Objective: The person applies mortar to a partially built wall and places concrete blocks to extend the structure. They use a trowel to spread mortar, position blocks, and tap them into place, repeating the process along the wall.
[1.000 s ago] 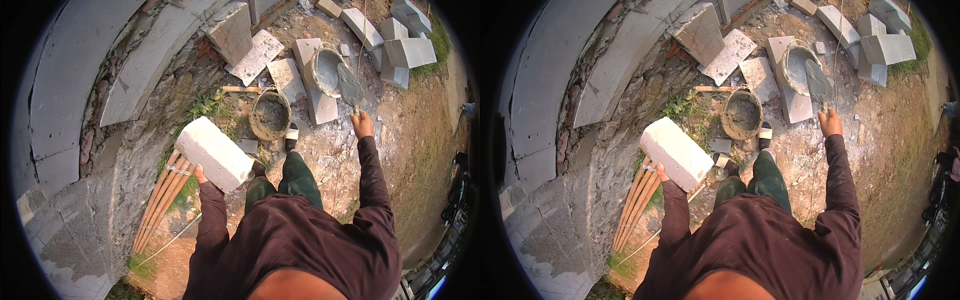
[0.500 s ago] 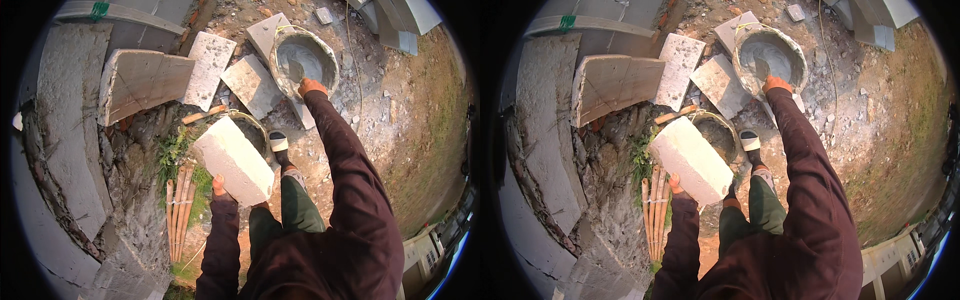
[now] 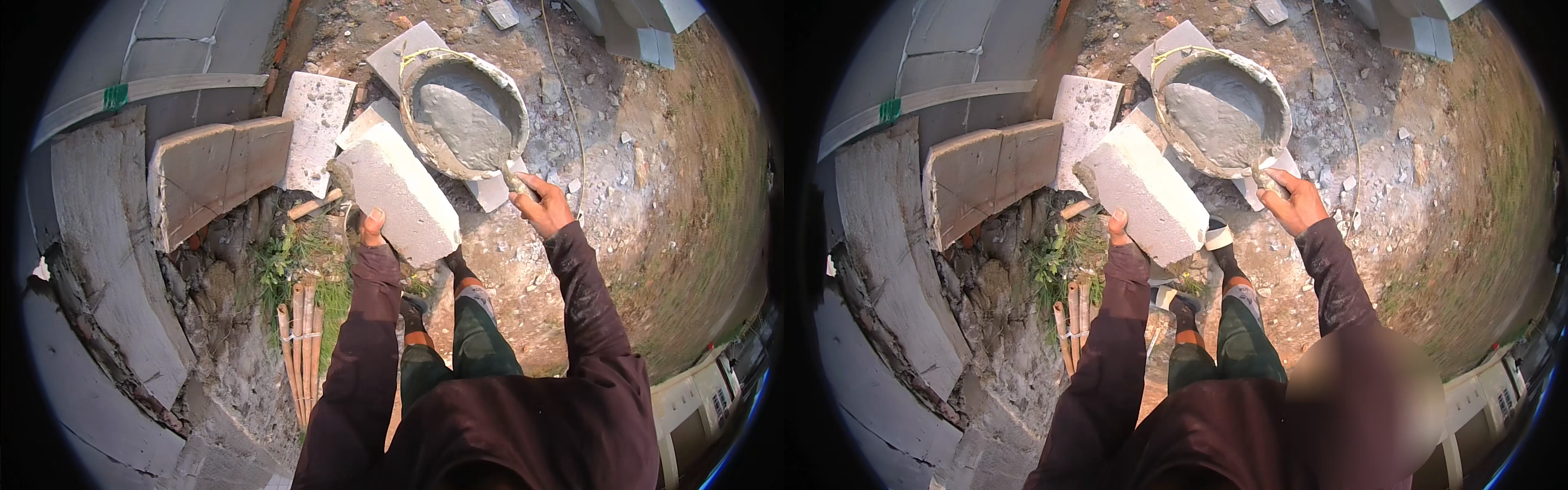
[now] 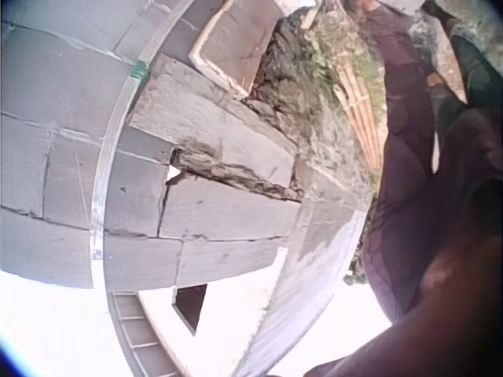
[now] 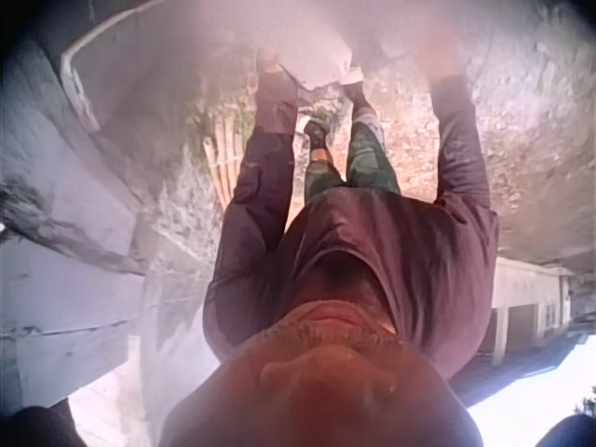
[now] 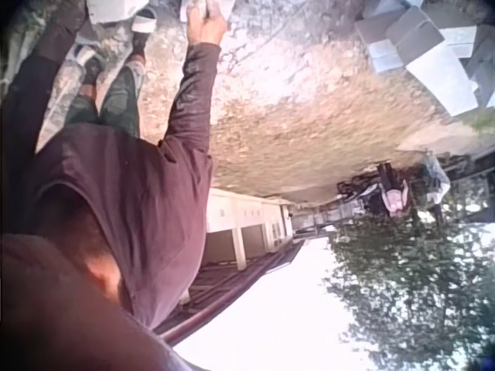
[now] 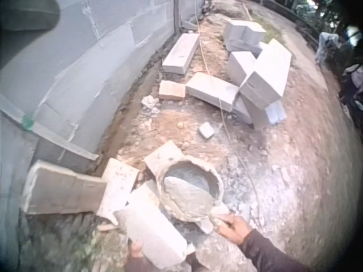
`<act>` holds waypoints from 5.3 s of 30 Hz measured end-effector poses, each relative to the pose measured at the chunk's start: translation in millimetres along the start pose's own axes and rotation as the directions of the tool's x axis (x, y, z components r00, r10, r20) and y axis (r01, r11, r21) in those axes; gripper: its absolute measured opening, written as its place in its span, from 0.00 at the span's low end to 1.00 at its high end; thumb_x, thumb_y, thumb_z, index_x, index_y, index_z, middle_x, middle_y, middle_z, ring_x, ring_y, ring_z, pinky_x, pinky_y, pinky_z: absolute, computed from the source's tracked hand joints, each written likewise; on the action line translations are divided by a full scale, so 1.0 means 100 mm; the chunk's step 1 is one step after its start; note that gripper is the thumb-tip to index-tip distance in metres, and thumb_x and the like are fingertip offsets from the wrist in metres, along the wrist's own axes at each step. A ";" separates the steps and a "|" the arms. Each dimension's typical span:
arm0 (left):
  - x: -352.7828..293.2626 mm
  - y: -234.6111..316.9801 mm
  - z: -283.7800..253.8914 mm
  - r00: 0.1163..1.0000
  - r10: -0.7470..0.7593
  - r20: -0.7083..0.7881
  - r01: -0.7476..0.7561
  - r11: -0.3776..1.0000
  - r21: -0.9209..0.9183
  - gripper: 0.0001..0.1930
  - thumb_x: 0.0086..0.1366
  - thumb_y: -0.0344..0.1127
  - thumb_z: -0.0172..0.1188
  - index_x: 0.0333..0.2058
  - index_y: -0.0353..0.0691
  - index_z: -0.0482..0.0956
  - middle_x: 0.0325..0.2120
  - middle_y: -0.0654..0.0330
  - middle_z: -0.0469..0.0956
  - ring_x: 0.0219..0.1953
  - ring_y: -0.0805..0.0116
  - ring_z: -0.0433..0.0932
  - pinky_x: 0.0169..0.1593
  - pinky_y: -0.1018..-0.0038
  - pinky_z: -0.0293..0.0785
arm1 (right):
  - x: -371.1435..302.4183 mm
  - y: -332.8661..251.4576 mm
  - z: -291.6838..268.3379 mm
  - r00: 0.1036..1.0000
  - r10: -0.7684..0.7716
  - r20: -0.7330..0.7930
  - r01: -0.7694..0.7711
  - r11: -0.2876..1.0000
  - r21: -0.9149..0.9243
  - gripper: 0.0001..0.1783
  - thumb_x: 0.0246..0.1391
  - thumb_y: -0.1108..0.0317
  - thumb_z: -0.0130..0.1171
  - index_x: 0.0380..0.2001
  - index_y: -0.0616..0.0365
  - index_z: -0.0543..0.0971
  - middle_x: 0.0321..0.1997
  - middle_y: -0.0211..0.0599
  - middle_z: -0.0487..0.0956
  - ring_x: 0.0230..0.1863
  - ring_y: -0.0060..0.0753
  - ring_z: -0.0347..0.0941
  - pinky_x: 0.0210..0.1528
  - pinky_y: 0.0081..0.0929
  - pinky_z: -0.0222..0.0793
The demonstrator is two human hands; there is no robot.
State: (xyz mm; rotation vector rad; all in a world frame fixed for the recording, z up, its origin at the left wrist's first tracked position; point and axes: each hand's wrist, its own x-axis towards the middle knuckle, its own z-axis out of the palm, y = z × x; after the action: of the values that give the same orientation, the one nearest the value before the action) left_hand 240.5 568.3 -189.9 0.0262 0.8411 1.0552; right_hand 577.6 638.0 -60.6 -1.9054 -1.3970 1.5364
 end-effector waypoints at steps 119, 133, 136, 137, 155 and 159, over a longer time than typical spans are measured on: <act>-0.96 1.11 1.62 0.939 0.316 -0.134 0.180 -0.122 0.976 0.58 0.34 0.54 0.70 0.60 0.35 0.46 0.54 0.43 0.57 0.57 0.51 0.58 0.58 0.66 0.57 | -0.13 -1.68 0.48 0.884 -0.432 0.180 0.464 0.858 -0.220 0.39 0.30 0.53 0.71 0.43 0.67 0.68 0.41 0.49 0.73 0.45 0.46 0.70 0.47 0.33 0.65; -1.24 1.33 1.43 0.998 0.070 0.004 0.020 -0.343 0.939 0.57 0.33 0.58 0.68 0.59 0.36 0.51 0.52 0.46 0.60 0.55 0.50 0.60 0.57 0.64 0.57 | -0.10 -1.62 0.59 0.867 -0.201 0.455 0.325 0.922 -0.212 0.55 0.26 0.46 0.72 0.51 0.75 0.61 0.50 0.60 0.67 0.54 0.48 0.63 0.57 0.32 0.57; -1.22 1.29 1.36 0.992 0.105 -0.069 0.100 -0.325 0.940 0.57 0.33 0.59 0.68 0.59 0.38 0.50 0.52 0.46 0.60 0.55 0.50 0.60 0.57 0.63 0.57 | -0.13 -1.38 0.54 0.944 -0.073 0.322 0.074 0.997 0.008 0.38 0.41 0.53 0.65 0.49 0.71 0.65 0.44 0.52 0.72 0.47 0.42 0.68 0.50 0.32 0.62; -1.20 1.30 1.37 0.987 0.116 -0.110 0.144 -0.344 0.928 0.56 0.34 0.58 0.68 0.59 0.36 0.50 0.52 0.45 0.61 0.55 0.50 0.61 0.57 0.64 0.57 | -0.10 -1.24 0.48 0.964 0.016 0.266 -0.029 0.999 0.045 0.35 0.44 0.54 0.63 0.48 0.70 0.66 0.42 0.50 0.74 0.45 0.40 0.70 0.49 0.32 0.63; -1.08 1.00 0.83 0.918 0.335 -0.214 0.335 -0.364 0.869 0.55 0.34 0.55 0.69 0.58 0.37 0.51 0.51 0.46 0.62 0.54 0.50 0.62 0.56 0.61 0.57 | 1.26 0.30 0.83 0.941 0.335 0.037 -0.164 0.552 -0.818 0.25 0.47 0.52 0.51 0.45 0.56 0.72 0.46 0.49 0.74 0.48 0.45 0.71 0.48 0.37 0.66; -1.05 0.91 0.79 0.913 0.339 -0.226 0.357 -0.396 0.846 0.55 0.34 0.56 0.69 0.58 0.38 0.51 0.51 0.47 0.62 0.54 0.51 0.61 0.56 0.59 0.55 | 1.24 0.36 0.56 0.809 0.509 0.295 -0.353 0.821 -0.448 0.20 0.44 0.58 0.59 0.38 0.60 0.75 0.21 0.39 0.75 0.20 0.29 0.72 0.23 0.31 0.69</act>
State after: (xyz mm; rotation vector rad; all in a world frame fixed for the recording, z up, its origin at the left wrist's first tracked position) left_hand 198.1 563.2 -35.4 1.4617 2.0303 -0.2139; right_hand 539.0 706.0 -177.1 -2.3717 -1.5812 2.1105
